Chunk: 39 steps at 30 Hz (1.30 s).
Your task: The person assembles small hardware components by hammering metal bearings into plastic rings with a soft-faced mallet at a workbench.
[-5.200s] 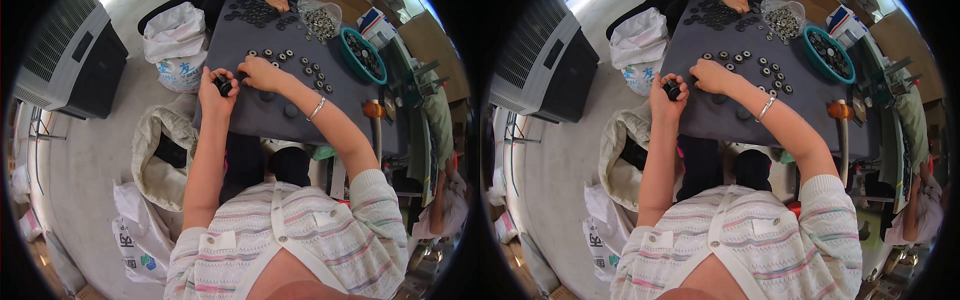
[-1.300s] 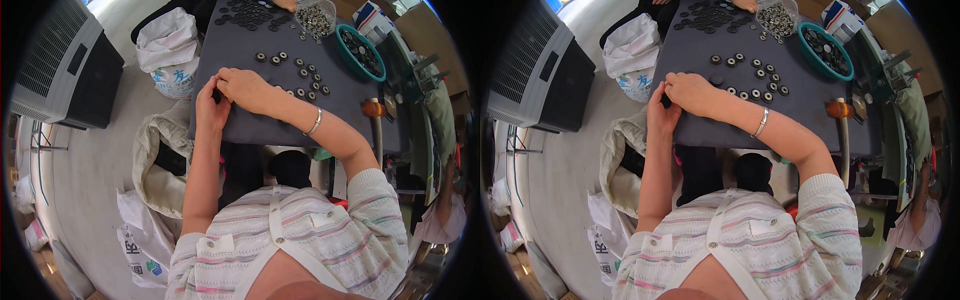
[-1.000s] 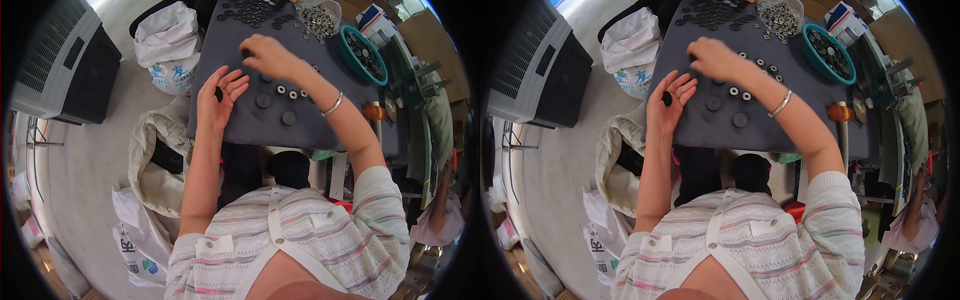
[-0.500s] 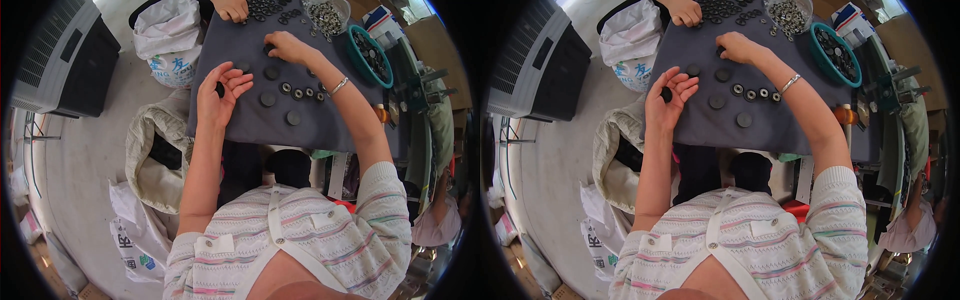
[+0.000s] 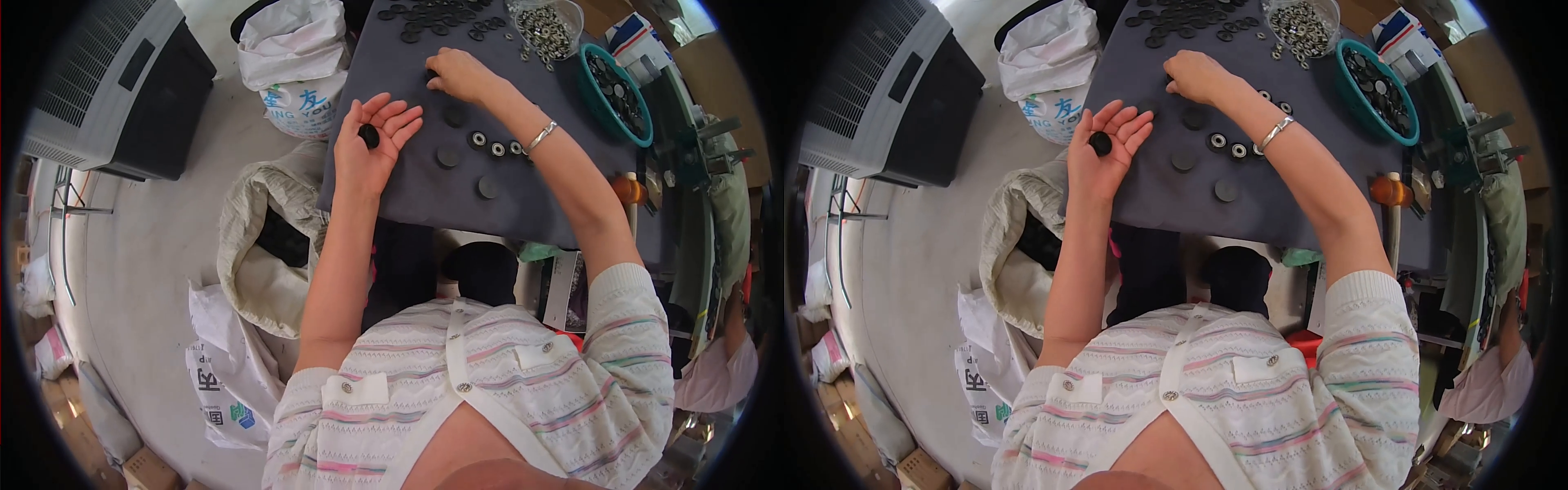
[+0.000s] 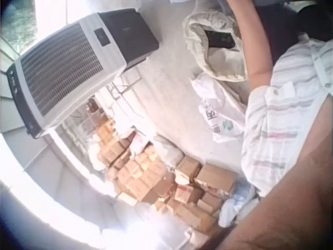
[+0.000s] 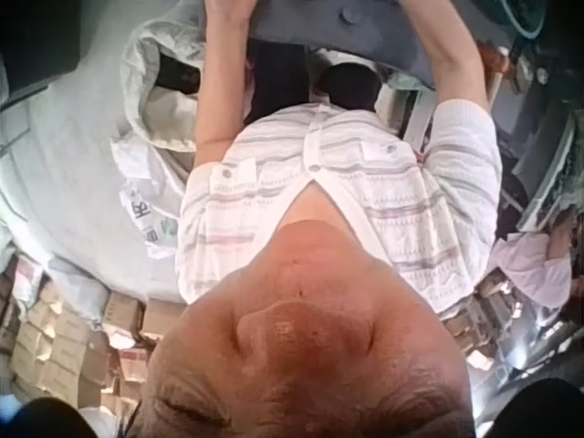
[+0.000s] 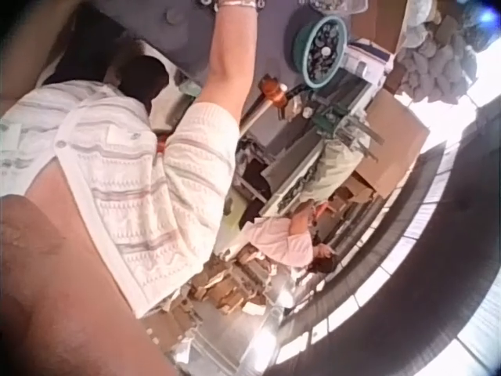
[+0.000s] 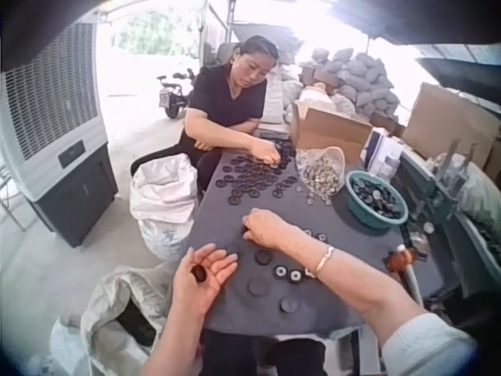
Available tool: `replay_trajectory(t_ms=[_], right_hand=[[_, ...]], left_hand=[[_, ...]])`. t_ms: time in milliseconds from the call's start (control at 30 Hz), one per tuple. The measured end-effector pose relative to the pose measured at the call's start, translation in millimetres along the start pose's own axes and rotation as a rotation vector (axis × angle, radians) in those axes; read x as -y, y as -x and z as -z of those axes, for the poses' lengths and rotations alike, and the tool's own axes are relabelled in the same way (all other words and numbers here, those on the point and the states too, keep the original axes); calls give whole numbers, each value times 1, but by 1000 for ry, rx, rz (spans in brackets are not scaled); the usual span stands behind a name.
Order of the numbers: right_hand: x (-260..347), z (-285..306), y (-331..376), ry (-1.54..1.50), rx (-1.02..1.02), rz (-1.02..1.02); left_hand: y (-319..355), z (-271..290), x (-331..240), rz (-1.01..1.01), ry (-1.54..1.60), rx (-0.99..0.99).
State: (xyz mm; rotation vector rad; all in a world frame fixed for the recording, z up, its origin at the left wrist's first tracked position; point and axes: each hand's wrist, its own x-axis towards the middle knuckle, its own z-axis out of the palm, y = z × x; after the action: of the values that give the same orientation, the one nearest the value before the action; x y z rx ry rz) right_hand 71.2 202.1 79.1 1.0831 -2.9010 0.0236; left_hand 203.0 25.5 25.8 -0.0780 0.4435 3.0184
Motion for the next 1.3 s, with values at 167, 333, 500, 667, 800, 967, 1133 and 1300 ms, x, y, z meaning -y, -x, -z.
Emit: replay_trajectory(t_ms=[167, 333, 500, 667, 800, 967, 1133, 1300], right_hand=[[79, 33, 36, -121, -274, 240], [130, 1, 54, -354, -163, 272], [124, -1, 62, -488, -232, 155], [100, 22, 77, -668, -416, 131], [37, 26, 102, -659, -399, -240], [-5, -1, 125, -350, -182, -319], [-5, 3, 121, -99, -36, -284], [-6, 14, 120, -191, 8, -201]], left_hand=[[0, 12, 1, 5, 20, -1], [8, -6, 1, 6, -214, 21], [12, -10, 6, 61, -267, 97], [3, -1, 6, 0, -255, -14], [6, -5, 4, 59, -160, 59], [3, -2, 4, 55, -184, 61], [2, 3, 2, 58, -188, 95], [0, 3, 3, 70, -194, 81]])
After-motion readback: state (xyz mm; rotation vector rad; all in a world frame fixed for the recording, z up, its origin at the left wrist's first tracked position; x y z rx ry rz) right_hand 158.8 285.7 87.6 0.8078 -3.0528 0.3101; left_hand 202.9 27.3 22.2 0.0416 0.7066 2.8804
